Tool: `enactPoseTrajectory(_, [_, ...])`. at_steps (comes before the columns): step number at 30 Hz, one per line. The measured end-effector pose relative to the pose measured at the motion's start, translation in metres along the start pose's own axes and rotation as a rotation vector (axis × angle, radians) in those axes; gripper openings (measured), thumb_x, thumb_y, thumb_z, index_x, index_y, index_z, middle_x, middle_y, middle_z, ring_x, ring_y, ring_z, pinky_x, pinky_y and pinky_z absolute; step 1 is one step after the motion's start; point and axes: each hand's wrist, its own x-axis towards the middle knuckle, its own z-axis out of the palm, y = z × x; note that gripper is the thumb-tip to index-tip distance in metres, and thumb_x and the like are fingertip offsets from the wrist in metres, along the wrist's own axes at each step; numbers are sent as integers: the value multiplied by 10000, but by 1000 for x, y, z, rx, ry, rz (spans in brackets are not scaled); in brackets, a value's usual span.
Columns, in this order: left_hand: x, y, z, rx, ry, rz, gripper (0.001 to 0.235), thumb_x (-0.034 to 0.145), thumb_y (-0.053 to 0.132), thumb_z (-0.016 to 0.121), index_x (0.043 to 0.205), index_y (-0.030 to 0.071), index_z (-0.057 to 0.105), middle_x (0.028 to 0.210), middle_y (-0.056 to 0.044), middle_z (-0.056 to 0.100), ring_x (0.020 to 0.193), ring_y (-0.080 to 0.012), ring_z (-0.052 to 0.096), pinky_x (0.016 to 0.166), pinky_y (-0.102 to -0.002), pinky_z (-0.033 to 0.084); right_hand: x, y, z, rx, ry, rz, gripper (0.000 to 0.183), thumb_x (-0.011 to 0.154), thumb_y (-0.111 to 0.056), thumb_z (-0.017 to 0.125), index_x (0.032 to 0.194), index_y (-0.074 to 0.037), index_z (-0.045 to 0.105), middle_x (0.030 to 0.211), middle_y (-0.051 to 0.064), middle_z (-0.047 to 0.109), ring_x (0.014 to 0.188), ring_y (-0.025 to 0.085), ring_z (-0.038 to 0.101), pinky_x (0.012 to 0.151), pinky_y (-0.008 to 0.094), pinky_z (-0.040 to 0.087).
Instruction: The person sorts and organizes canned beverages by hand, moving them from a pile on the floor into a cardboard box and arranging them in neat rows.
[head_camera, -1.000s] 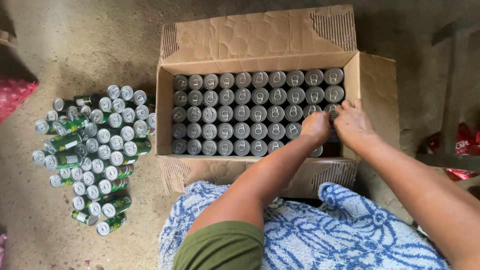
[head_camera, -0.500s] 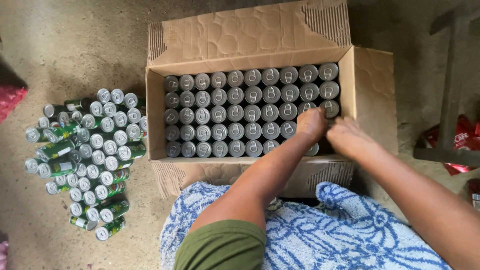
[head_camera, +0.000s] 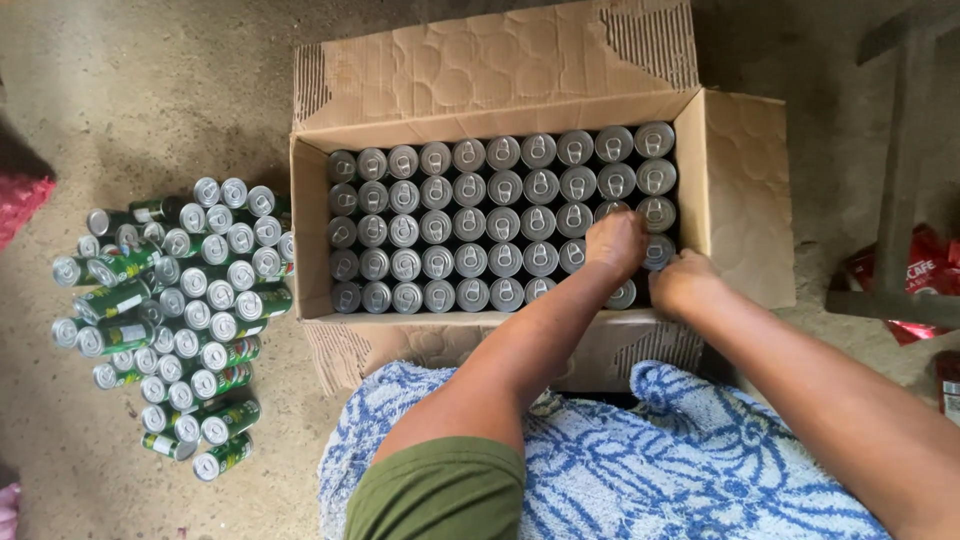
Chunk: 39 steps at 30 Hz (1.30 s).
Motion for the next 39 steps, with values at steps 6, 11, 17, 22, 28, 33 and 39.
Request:
enactPoseTrajectory(6, [4,-5,6,24,-35,108,162,858,185,630,890,101,765,919,-192,750,877,-391,736,762,-493,588,-7,-4,-24,21,-169,-45,344,967,-251,526,1199,-210,777,1333,37,706,1288,191,637,1079,414,442])
enactPoseTrajectory(11, [1,-9,9,-22,57,234,166,901,138,574,915,103,736,920,-192,749,890,-393,737,783,-509,582,-14,-9,-36,98,-166,-7,338,954,-264,558,1230,-224,748,1366,41,679,1314,206,613,1100,436,412])
enactPoseTrajectory(17, [4,-5,6,-61,48,263,127,880,135,607,928,87,715,911,-206,744,884,-421,724,749,-535,570,-20,-9,-38,115,-174,14,333,944,-279,572,1198,-236,782,1341,32,701,1305,201,616,1103,432,403])
enactPoseTrajectory(22, [9,-7,7,17,-15,188,126,910,168,615,919,102,722,919,-196,748,888,-386,744,764,-501,598,-35,-11,-48,102,-181,-4,327,937,-295,582,1196,-232,772,1334,34,700,1304,210,616,1105,438,405])
enactPoseTrajectory(28, [35,-17,-64,84,-57,249,165,814,194,660,913,100,752,908,-191,750,864,-391,740,726,-504,597,2,-4,-11,96,-87,8,335,915,-275,593,1166,-186,795,1316,99,705,1291,264,628,1077,405,466])
enactPoseTrajectory(33, [34,-33,-220,366,-199,402,160,729,172,648,817,111,767,852,-170,743,814,-377,726,696,-489,590,-9,-5,-30,99,-123,23,372,888,-248,576,1187,-178,786,1360,66,701,1297,256,645,1061,425,528])
enactPoseTrajectory(39, [-93,-131,-371,296,166,193,258,790,199,660,979,112,812,913,-177,756,843,-377,731,799,-468,589,55,-34,-35,-71,21,-196,376,893,-256,574,1198,-174,777,1348,68,705,1280,257,652,1053,424,533])
